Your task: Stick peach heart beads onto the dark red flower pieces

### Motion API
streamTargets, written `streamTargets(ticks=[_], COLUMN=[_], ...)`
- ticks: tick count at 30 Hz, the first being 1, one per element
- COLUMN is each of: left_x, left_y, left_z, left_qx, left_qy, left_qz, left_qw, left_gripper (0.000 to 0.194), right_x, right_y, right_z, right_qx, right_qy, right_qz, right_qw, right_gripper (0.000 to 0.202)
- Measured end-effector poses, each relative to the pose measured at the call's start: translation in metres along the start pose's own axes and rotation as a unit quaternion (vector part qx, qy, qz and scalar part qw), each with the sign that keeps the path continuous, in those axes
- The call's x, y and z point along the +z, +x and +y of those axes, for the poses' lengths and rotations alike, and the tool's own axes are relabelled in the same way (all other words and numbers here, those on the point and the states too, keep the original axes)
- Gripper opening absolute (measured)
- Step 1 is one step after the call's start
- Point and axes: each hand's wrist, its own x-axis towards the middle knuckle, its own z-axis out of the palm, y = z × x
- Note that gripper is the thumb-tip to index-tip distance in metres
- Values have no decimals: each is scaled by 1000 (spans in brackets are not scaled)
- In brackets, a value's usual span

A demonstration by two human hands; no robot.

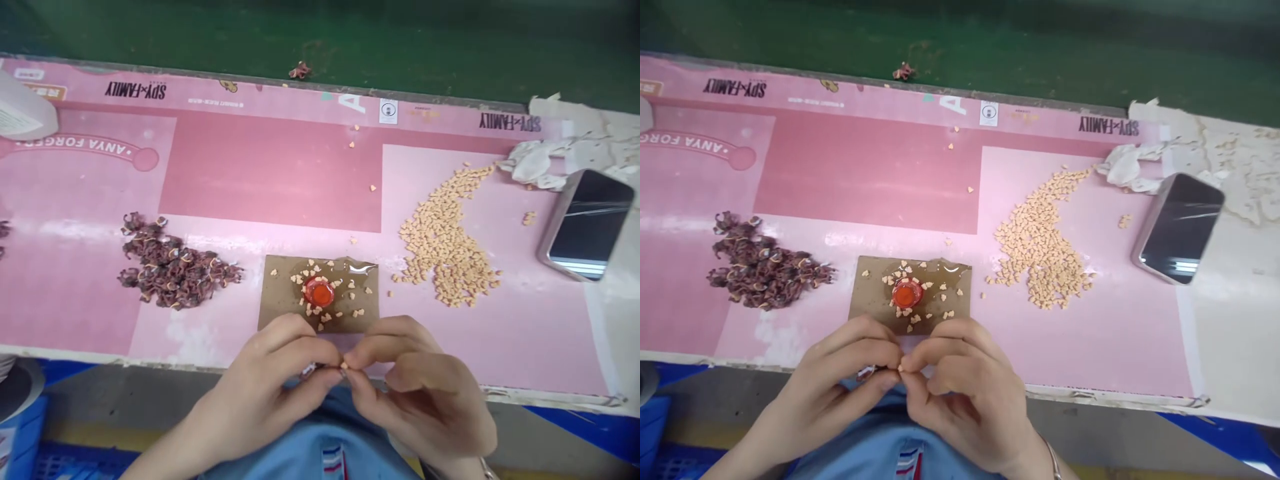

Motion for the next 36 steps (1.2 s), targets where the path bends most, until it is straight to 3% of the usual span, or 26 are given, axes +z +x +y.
streamTargets(ticks=[7, 14, 19, 31, 36], left_x=[7, 8, 9, 3, 2], left_y=[-15, -18, -20, -18, -22], left_z=[-9, -13, -15, -14, -17], left_qx=[-7, 17, 17, -1, -30], left_qy=[-17, 13, 1, 45, 48], left_qz=[62, 98, 121, 90, 85], left_qw=[998, 995, 993, 995, 995], left_gripper=[13, 11, 12, 14, 18], right_x=[5, 13, 21, 24, 16], right_y=[-4, -7, -8, 0, 3], right_z=[-3, -9, -6, -1, 17], right_qx=[-10, -24, -61, -53, -63], right_qy=[3, -28, -106, -88, -203], right_qz=[-69, -64, -11, -8, 40], right_qw=[998, 997, 992, 995, 976], right_gripper=[27, 22, 16, 20, 25])
